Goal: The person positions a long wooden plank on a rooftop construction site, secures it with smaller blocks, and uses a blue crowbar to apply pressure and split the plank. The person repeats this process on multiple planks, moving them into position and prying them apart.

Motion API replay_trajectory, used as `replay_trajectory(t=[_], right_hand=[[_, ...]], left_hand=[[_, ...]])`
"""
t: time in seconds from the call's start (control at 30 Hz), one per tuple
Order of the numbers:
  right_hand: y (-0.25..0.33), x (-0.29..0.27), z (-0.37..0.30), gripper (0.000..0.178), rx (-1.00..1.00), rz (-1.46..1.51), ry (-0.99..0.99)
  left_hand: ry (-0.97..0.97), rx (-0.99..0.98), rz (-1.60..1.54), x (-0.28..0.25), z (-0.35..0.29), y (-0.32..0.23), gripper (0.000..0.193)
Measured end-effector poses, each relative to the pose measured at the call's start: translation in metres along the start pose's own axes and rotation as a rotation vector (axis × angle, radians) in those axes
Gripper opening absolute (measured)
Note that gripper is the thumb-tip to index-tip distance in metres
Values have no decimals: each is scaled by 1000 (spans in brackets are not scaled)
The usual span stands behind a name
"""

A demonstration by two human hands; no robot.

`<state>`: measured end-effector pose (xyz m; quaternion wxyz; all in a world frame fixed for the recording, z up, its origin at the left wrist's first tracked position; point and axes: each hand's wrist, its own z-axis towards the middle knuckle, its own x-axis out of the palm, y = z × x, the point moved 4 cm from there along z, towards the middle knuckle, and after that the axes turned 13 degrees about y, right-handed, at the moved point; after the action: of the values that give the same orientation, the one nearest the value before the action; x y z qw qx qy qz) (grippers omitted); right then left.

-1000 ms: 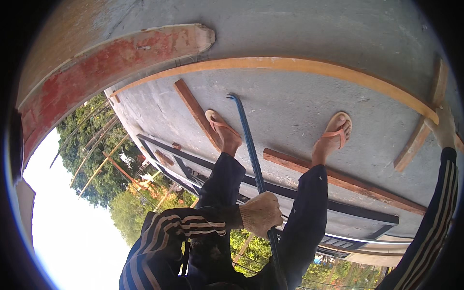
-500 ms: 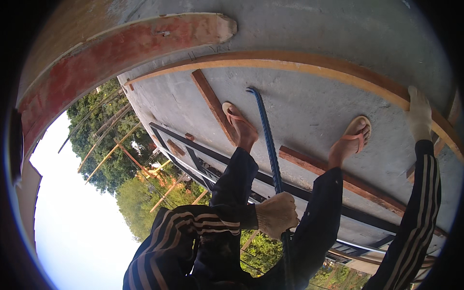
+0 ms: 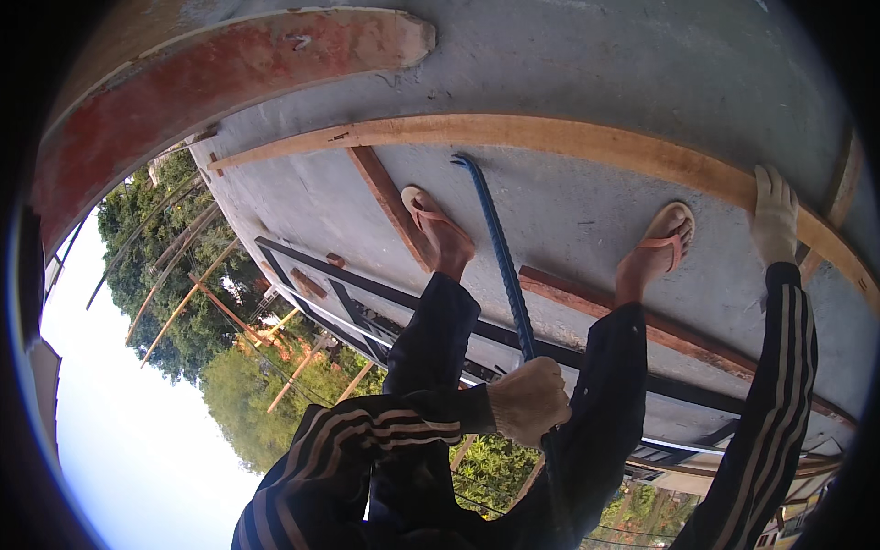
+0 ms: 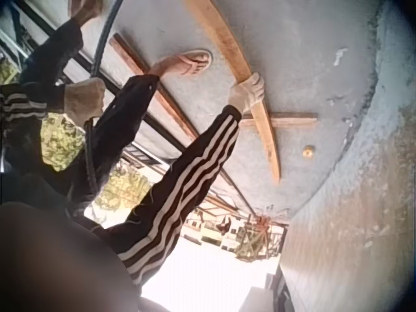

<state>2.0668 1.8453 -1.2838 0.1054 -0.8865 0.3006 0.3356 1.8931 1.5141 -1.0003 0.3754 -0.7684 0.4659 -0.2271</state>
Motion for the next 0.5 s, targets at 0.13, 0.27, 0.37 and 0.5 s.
replay_trajectory(t=[0.13,0.27,0.37,0.5], right_hand=[[8,-20,-3,78,44,16,81],[47,-49,-35,86,78,56,33],[94,-74,-89,74,-68,330,333],[187,-119,-228,64,-285,865,768]], left_hand=[[-76,25,-34,3,-4,5,27],[-79,1,5,9,-4,7,29],[-54,31,7,9,2,6,35],[-135,156,97,-7,4,-2,37]])
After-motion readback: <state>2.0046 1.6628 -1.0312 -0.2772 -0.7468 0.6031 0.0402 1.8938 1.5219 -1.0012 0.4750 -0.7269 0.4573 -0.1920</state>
